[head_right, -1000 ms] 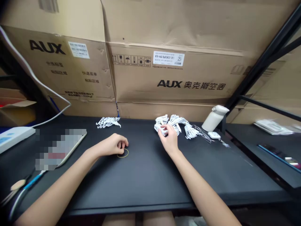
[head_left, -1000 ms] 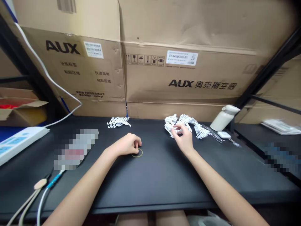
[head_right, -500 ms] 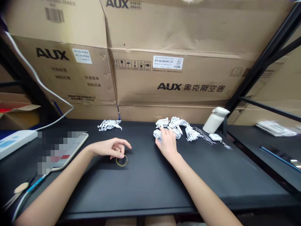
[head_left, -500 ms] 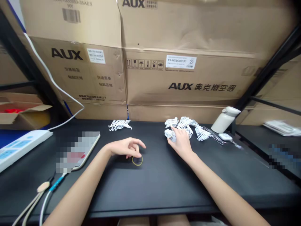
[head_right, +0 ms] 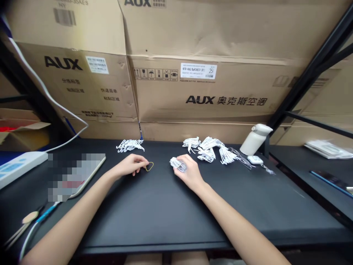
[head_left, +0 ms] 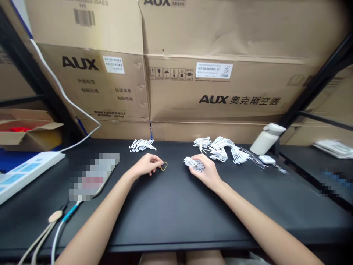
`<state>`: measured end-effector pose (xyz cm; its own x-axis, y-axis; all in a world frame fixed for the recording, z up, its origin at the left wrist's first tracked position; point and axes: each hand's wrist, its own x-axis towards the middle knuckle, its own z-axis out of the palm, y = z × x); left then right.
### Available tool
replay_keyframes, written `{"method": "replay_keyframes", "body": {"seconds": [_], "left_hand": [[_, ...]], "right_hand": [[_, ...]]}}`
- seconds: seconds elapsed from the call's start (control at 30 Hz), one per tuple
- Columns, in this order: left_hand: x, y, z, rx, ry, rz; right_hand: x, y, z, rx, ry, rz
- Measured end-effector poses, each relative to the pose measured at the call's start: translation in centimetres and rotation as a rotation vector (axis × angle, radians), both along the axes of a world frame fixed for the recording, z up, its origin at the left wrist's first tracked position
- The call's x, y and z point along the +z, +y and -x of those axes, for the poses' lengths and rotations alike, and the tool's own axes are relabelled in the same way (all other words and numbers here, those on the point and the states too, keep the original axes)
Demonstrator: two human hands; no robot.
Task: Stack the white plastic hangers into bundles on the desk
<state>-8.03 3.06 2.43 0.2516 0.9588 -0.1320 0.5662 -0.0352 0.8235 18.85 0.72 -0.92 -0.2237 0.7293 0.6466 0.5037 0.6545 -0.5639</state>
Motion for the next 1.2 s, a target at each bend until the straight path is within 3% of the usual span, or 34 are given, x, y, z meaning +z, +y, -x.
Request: {"method": "replay_keyframes", "body": {"seconds": [0.2,0.33,0.47,0.67,0.77,0.9,1.03,1.2], "left_hand": [[1.2,-0.8,0.4,-0.205,-0.132,0.204],[1.6,-0.6,1.4,-0.322,-0.022,0.294],[1.1,-0.2,1.2,-0.244,0.05,0.125],[0.0,-1.8,-3.4,-0.225,-0.099,-0.268],[-0.8,-2.7,-5.2,-0.233,-0.261,-0.228],[-1.5,-2.6,-5.9,-0.131,-0.401,-0.156],[-1.4,-2.3,-6.1,-0.128,-0.559,-0.057],[-2.0,-2.4,-6.8,-0.171,-0.678,-0.028]], "right_hand": [[0.4,-0.3,0.2,-0.034,0.18,0.049],[-0.5,0.1,0.3,-0.043,0.393,0.179],[-0.9,-0.1,1.1,0.039,0.566,0.322],[0.6,-1.6,3.7,0.179,0.787,0.439],[0.9,-1.5,4.7,0.168,0.923,0.619],[1.1,-0.3,4.7,0.183,1.011,0.787],[1.6,0.5,4.1,0.24,1.09,0.861],[1.9,-0.4,4.2,0.321,1.009,0.843]]}}
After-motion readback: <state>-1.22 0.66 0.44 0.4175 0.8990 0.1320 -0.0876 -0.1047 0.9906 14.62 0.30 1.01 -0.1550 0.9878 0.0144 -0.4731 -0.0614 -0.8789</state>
